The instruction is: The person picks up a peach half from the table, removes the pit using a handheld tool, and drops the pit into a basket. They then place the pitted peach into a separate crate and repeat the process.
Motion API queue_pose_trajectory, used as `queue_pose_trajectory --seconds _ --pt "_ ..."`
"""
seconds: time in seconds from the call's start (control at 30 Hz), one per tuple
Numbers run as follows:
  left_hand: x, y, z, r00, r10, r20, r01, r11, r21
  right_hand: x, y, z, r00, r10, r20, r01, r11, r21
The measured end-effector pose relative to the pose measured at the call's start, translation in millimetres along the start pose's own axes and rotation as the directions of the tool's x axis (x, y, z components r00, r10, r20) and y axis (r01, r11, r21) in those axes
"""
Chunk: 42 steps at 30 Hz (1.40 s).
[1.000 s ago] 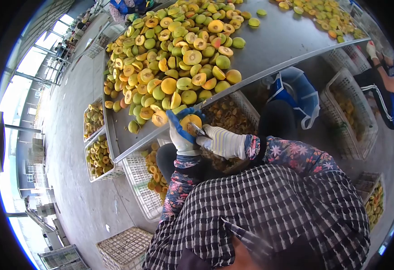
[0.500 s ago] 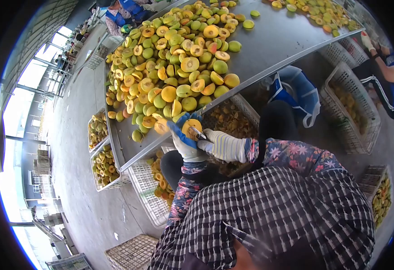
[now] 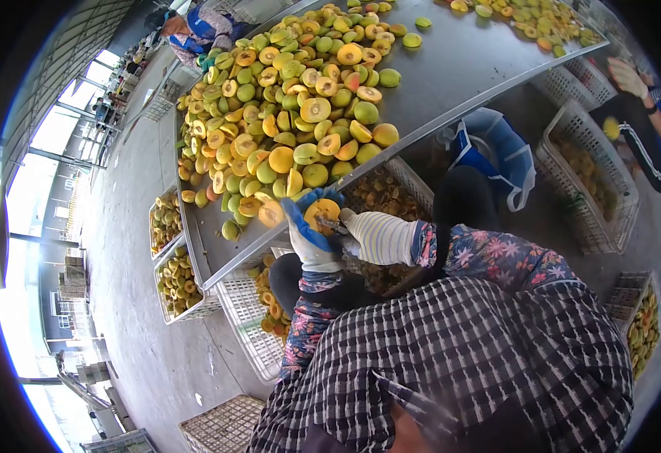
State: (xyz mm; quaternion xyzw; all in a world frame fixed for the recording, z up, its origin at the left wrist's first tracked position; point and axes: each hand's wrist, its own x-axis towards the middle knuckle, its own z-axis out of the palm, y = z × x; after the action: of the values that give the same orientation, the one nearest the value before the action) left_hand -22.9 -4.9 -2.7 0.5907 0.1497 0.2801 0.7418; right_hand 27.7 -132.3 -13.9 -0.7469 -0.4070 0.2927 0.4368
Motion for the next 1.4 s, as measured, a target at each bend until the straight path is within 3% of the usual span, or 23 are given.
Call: queue_pose_trajectory --seconds 0.07,0.13,0.2,0.33,0.37,0.47,0.5,0.6,0.63,0.77,0.87,0.9,1.0,1.03,1.07,1.13,1.17,1.2,1.27,1.3,1.33,1.4 --pt "7.3 1.9 -2.9 0.94 -0.34 0.003 0.318 0.876 -0.361 -9.0 -13.0 -12.3 0.997 0.028 0.075 -0.021 0.996 -0.091" --pt "11.4 -5.6 -8.2 0.914 -0.4 0.068 0.393 0.832 -0.392 2.0 33.4 9.8 0.993 0.035 0.116 -0.067 0.957 0.283" --pt "17.0 -8.9 -17.1 0.859 -0.475 0.189 0.512 0.793 -0.331 0.2 33.5 12.4 0.984 0.064 0.165 -0.139 0.859 0.492" --pt "18.7 -5.0 -11.7 0.849 -0.497 0.18 0.528 0.812 -0.249 -22.8 -12.4 -11.3 0.943 0.164 0.288 -0.313 0.729 0.608" --pt "18.8 -5.6 -8.4 0.89 -0.428 0.157 0.454 0.866 -0.212 -24.5 -18.0 -14.1 0.93 0.184 0.319 -0.353 0.691 0.631" --pt "16.2 0.8 1.5 0.886 -0.451 0.109 0.462 0.831 -0.309 -24.0 -11.0 -15.2 0.897 0.173 0.406 -0.44 0.433 0.787" --pt "16.9 2.9 1.2 0.852 -0.499 0.158 0.52 0.776 -0.357 -25.6 -13.9 -17.3 0.881 0.219 0.421 -0.474 0.391 0.789" --pt "26.8 -6.5 -6.1 0.72 -0.562 0.407 0.692 0.542 -0.477 -27.9 -13.8 -5.9 0.923 0.224 0.314 -0.382 0.646 0.661" --pt "27.8 -10.1 -6.3 0.738 -0.569 0.362 0.675 0.603 -0.425 -29.1 -15.0 -4.9 0.968 0.182 0.174 -0.248 0.802 0.543" --pt "26.3 -13.6 2.8 0.787 -0.564 0.251 0.615 0.681 -0.398 -34.6 -13.3 -14.3 0.934 0.278 0.222 -0.356 0.733 0.579" --pt "39.2 -40.3 -3.7 0.878 -0.45 0.163 0.478 0.81 -0.34 -42.2 -26.9 -35.2 0.903 0.327 0.277 -0.422 0.793 0.44" --pt "35.3 -36.3 -4.7 0.86 -0.497 0.112 0.497 0.768 -0.405 -43.6 -18.9 -38.8 0.897 0.258 0.358 -0.405 0.806 0.432" --pt "31.3 -27.1 -3.3 0.86 -0.504 0.082 0.474 0.729 -0.495 -47.9 -24.5 -48.3 0.943 0.267 0.199 -0.318 0.9 0.297" --pt "30.5 -22.8 -4.8 0.874 -0.483 0.049 0.443 0.752 -0.487 -43.8 8.3 -41.1 0.998 0.058 0.021 -0.061 0.979 0.195" --pt "30.8 -20.2 -11.3 0.909 -0.415 0.027 0.391 0.829 -0.401 -40.6 8.5 -47.2 0.995 0.088 -0.039 -0.087 0.996 0.007" --pt "30.3 -9.6 -33.6 0.963 -0.267 -0.012 0.259 0.943 -0.208 -42.4 16.5 -55.1 0.992 -0.02 -0.123 -0.015 0.959 -0.282" --pt "29.3 0.3 -52.9 0.996 -0.07 -0.061 0.07 0.997 0.011 -44.4 13.1 -60.2 0.993 -0.003 -0.114 -0.032 0.953 -0.3" --pt "28.9 14.3 -78.9 0.989 0.131 -0.061 -0.113 0.965 0.238 -47.8 11.2 -64.1 0.994 0.017 -0.111 -0.052 0.947 -0.316" --pt "30.8 47.2 -119.9 0.94 -0.069 -0.333 0.094 0.994 0.059 -51.7 23.2 -61.4 0.99 -0.004 -0.139 -0.039 0.953 -0.301" --pt "32.8 48.3 -156.0 0.921 -0.138 -0.365 0.214 0.96 0.178 -54.1 22.5 -61.6 0.991 0.013 -0.135 -0.054 0.952 -0.301" --pt "32.2 56.9 -173.4 0.947 0.057 -0.316 0.139 0.815 0.563 -55.6 19.6 -62.1 0.991 0.033 -0.129 -0.07 0.951 -0.302" --pt "47.4 40.2 -218.5 0.94 0.255 -0.227 0.114 0.39 0.914 -50.3 13.7 -61.2 0.995 0.058 -0.086 -0.081 0.953 -0.291"
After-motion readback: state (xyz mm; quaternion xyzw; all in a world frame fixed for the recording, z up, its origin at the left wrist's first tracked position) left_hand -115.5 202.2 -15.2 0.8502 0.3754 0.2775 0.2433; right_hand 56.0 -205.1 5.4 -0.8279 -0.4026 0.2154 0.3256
